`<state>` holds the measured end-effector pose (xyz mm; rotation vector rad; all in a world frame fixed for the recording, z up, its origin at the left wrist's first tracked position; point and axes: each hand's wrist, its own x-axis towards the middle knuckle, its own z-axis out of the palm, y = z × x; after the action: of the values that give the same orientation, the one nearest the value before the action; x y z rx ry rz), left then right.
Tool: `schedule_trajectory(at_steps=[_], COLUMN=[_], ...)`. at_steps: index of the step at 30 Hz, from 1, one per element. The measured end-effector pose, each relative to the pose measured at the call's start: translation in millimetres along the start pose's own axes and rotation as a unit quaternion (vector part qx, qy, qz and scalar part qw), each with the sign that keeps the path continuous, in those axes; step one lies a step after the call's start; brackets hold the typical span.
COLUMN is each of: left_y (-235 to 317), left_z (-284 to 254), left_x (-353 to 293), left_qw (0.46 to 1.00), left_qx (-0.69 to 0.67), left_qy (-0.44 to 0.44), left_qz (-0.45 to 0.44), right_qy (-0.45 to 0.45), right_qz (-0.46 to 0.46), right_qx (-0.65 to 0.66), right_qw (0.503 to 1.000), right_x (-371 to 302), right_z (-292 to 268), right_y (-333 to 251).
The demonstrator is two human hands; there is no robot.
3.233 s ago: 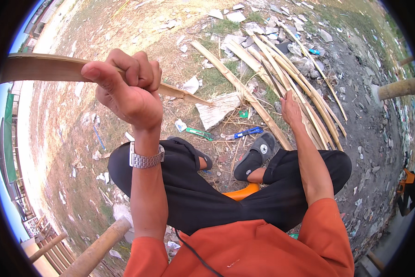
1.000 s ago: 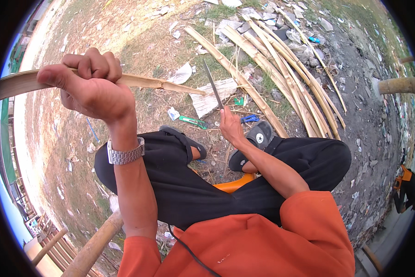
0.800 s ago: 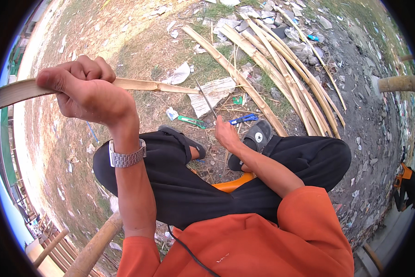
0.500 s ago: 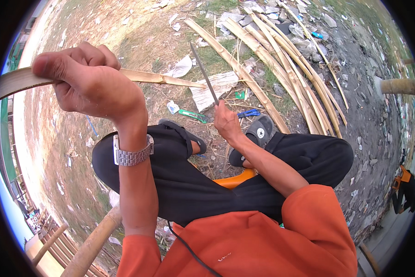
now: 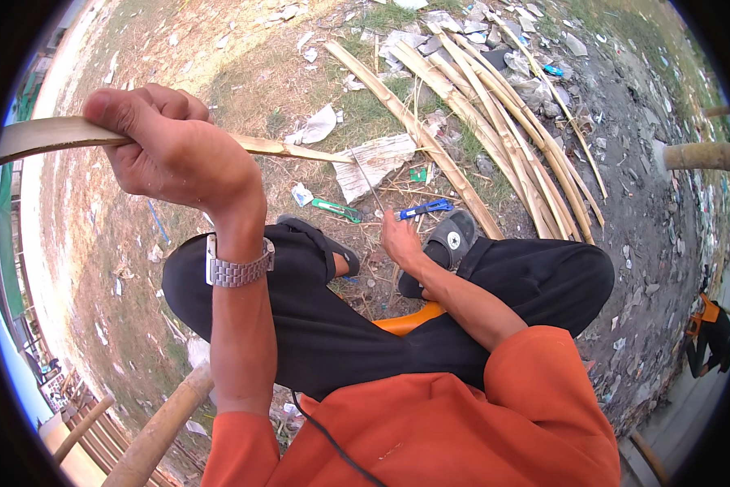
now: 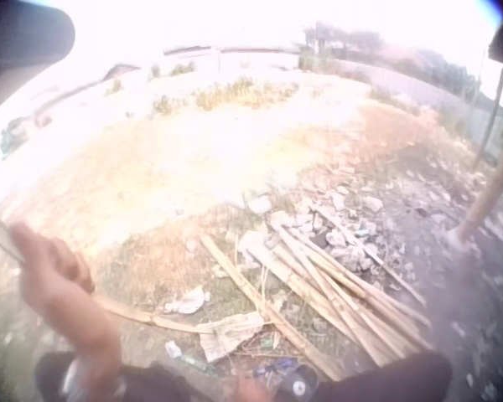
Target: The person sits cross-legged on a small stool and uses a blue utility knife to shave and sharpen the end of a long bamboo stick. They rotate the stick frequently to work on different sides, creating a pointed tip.
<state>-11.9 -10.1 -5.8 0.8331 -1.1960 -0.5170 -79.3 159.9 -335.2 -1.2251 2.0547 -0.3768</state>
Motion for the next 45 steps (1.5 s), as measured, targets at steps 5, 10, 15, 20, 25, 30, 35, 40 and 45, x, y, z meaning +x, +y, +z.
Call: schedule_trajectory(at_steps=[5,10,15,20,25,30,35,40,45], left_y=[-6,-3,-6,-6,-4,-10,-7,-8,-2], left_z=[-11,-6,-12,-8,-10,-18,-16,-15,-8], left_x=[-1,1,5,2,1,3,2,-1,-3], left_qw=[0.999,1.000,1.000,0.998,0.995,0.989,0.987,0.991,0.994], left_qx=[0.003,-0.021,-0.007,-0.064,-0.104,-0.141,-0.153,-0.130,-0.110], left_qy=[-0.019,-0.007,-0.004,-0.014,-0.001,-0.030,-0.057,-0.035,-0.009], left_qz=[0.030,0.008,-0.007,0.023,-0.004,-0.005,-0.012,0.007,-0.005], right_qy=[0.042,0.040,-0.012,0.027,0.018,0.069,0.067,0.042,0.057], right_qz=[-0.042,-0.024,-0.006,0.020,0.045,0.010,-0.047,-0.037,-0.043], right_qx=[0.077,0.037,-0.028,0.133,0.151,0.135,0.070,0.016,0.088], right_qw=[0.995,0.998,1.000,0.991,0.987,0.988,0.994,0.998,0.994], right_x=[5,3,8,15,16,12,10,15,5], right_z=[-17,1,-9,-11,-4,-15,-6,-1,-17], right_y=[-19,-7,16,1,3,-11,-3,12,-18])
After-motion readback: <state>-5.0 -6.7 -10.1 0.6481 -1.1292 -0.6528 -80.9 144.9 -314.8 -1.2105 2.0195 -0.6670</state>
